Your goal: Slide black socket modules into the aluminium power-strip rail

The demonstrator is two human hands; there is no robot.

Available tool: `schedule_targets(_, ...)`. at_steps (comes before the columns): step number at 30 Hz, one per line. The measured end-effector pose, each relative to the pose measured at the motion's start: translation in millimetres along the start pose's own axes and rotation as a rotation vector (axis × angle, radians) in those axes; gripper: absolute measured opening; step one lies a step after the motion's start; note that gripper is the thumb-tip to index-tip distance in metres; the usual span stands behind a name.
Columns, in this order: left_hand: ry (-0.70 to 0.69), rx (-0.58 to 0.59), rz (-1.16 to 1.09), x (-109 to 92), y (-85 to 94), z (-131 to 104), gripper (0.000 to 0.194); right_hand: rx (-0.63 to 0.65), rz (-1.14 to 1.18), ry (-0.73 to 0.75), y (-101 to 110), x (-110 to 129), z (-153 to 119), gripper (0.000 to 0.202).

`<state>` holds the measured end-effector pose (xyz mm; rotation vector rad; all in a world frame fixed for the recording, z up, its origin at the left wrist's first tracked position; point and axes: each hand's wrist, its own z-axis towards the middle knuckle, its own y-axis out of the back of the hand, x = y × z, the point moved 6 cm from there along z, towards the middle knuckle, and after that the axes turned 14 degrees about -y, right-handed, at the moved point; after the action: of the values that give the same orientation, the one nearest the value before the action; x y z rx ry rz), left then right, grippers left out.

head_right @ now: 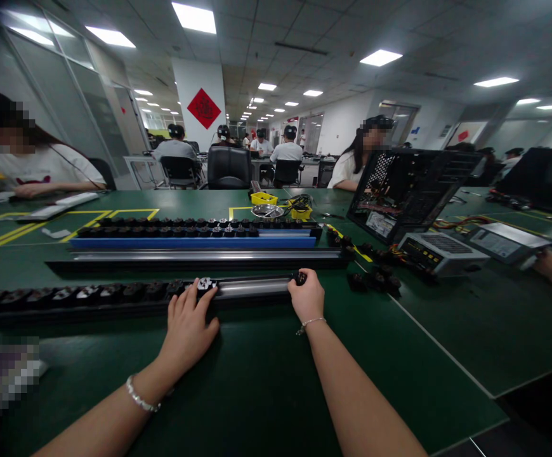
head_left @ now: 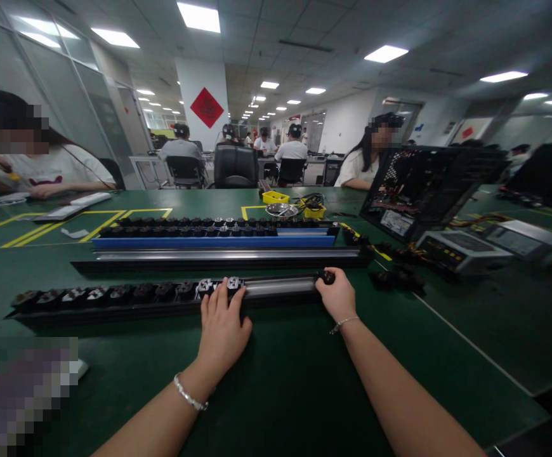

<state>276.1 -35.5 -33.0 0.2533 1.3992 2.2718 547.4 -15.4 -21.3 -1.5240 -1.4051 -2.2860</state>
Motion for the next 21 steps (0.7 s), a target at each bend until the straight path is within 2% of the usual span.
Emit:
schedule_targets(6, 0.001, 0.000, -0.009, 0.1, 0.1, -0.3, 0.053, -0.039, -0.008, -0.018, 5.5, -7.5, 10.4, 0.034)
schedule_targets(10, 0.008, 0.004, -0.025, 1.3, -1.5, -0.7, 0.054, -0.125, -0.020, -0.023, 19.8, -16.3, 23.1, 0.034)
schedule_targets(15, 0.012, 0.002, -0.025, 2.0, -1.2, -0.5, 0.053, -0.175, -0.191, -0.065, 37.4, -34.0, 44.2, 0.037)
schedule_targets(21, 0.010, 0.000, -0.011, 0.5, 0.7, -0.6, 0.053, -0.179, -0.370, -0.084, 43.5, -52.8, 61.8, 0.039)
